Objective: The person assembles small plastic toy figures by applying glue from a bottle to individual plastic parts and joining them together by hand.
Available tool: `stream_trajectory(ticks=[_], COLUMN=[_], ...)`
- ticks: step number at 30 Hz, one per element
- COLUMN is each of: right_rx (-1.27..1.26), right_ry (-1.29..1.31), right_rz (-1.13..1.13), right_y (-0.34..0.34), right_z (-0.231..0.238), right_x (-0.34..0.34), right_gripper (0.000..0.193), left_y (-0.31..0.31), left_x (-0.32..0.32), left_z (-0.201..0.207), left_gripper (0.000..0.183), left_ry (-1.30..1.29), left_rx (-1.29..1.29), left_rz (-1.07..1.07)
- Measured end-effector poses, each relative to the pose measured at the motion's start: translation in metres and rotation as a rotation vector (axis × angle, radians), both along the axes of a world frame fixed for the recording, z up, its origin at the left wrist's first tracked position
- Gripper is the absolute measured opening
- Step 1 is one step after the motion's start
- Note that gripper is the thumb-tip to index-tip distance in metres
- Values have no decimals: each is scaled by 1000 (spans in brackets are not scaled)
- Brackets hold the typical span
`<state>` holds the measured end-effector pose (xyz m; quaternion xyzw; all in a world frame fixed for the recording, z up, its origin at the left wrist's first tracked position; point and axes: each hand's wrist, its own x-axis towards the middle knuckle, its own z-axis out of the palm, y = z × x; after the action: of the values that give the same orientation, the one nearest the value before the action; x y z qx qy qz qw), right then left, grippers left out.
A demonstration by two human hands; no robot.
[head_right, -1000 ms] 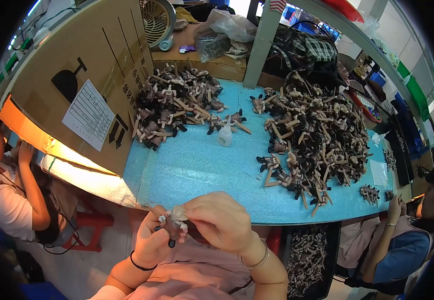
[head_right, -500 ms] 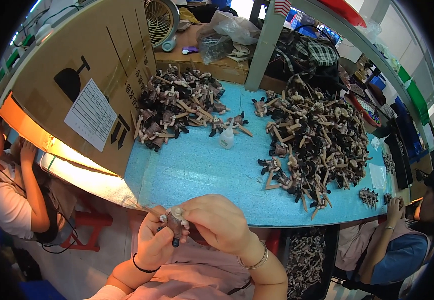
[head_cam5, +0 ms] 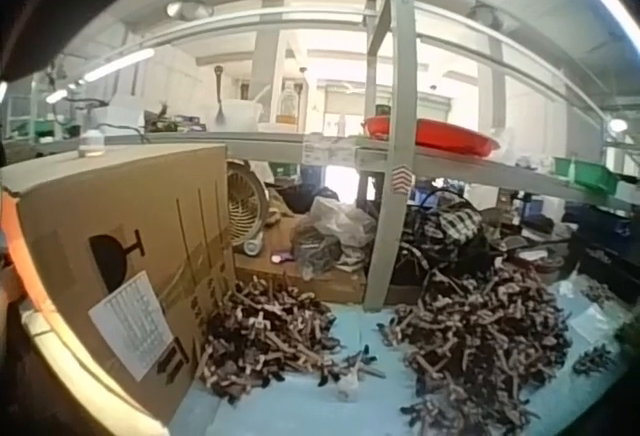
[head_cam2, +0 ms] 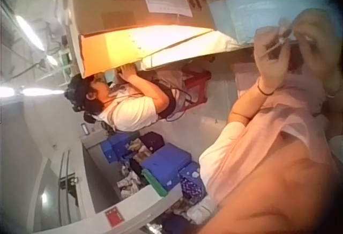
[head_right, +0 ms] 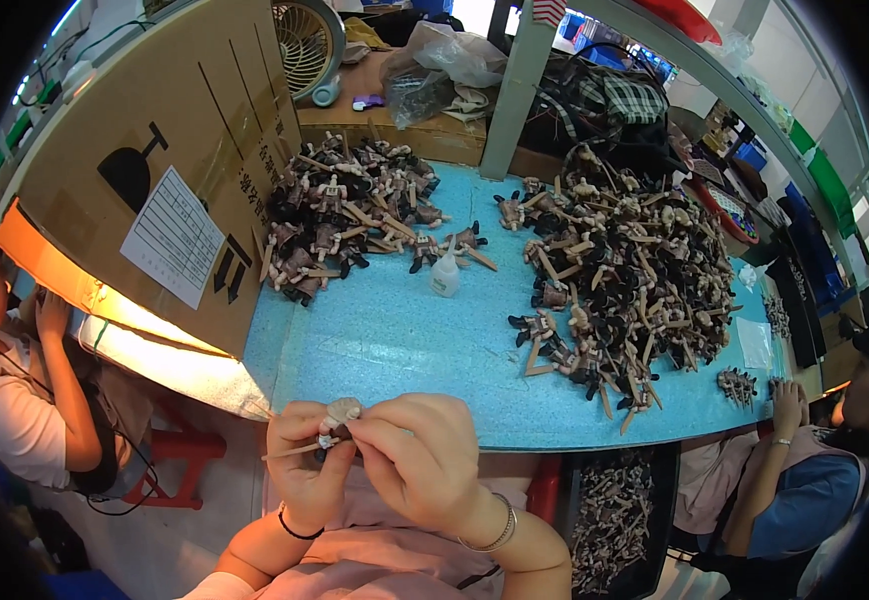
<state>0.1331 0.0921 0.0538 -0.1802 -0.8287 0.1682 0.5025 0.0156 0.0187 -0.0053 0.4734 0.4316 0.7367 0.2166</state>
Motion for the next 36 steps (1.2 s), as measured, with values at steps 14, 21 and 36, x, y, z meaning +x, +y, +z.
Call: stream_trajectory(ticks=[14, 21, 36], right_rx=[-159, -106, -1139], right_ry=[-252, -182, 521], right_rz=[-22, -78, 491], right_y=[-8, -6, 4], right_z=[-8, -19, -50], right_x=[2, 2, 41], right_gripper=[49, 51, 61], left_y=[4, 12, 14], left_x=[11, 14, 13], left_z=[-1, -8, 39], left_gripper=[27, 30, 30], left_ry=[105, 42, 325], left_rx=[-78, -81, -247], left_rz=[140, 136, -145])
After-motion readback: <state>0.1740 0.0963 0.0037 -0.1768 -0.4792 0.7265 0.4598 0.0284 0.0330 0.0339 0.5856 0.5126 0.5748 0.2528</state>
